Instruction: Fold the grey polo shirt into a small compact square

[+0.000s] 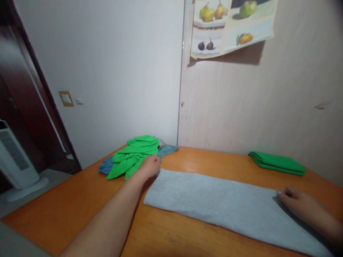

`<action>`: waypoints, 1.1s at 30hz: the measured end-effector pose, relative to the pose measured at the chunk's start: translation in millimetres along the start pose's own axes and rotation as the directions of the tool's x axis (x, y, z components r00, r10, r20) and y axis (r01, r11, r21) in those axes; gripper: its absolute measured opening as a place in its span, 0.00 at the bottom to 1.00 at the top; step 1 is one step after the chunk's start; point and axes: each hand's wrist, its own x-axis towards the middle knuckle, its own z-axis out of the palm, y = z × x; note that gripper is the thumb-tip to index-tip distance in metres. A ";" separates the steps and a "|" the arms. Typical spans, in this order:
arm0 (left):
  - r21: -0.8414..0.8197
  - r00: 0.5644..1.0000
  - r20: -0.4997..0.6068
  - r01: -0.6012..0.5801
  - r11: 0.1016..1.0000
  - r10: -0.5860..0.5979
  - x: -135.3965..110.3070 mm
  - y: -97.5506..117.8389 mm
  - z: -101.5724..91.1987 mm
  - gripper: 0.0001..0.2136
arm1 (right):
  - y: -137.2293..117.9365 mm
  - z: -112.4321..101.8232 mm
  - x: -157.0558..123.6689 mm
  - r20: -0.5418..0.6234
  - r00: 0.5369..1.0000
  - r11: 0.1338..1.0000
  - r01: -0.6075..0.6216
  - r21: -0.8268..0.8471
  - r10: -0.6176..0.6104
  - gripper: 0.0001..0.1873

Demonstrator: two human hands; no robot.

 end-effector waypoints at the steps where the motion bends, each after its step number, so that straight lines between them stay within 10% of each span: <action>1: 0.013 1.000 0.018 0.007 1.000 -0.008 -1.3 -0.8 0.6 0.09 | 2.0 0.4 1.5 0.026 1.000 1.000 -0.005 -0.010 0.005 0.13; 9: 0.107 0.987 0.152 0.039 0.993 -0.055 -11.0 7.5 7.9 0.18 | -14.1 -6.2 -6.7 0.030 0.999 0.994 0.028 -0.110 -0.025 0.12; 16: 0.183 0.988 0.153 0.006 0.983 -0.035 -7.0 6.5 16.2 0.05 | -28.0 -8.7 -15.3 -0.030 0.999 0.994 0.017 -0.104 -0.020 0.09; 26: 0.158 0.990 -0.138 0.007 0.987 0.015 -5.6 14.3 8.4 0.09 | -52.1 -27.6 -19.9 -0.234 0.972 0.983 -0.024 -0.180 -0.019 0.15; 33: 0.497 1.000 0.025 -0.005 0.868 -0.009 -21.9 33.4 17.1 0.12 | -60.4 -9.2 -22.9 -0.031 0.998 0.941 -0.054 -0.335 0.046 0.15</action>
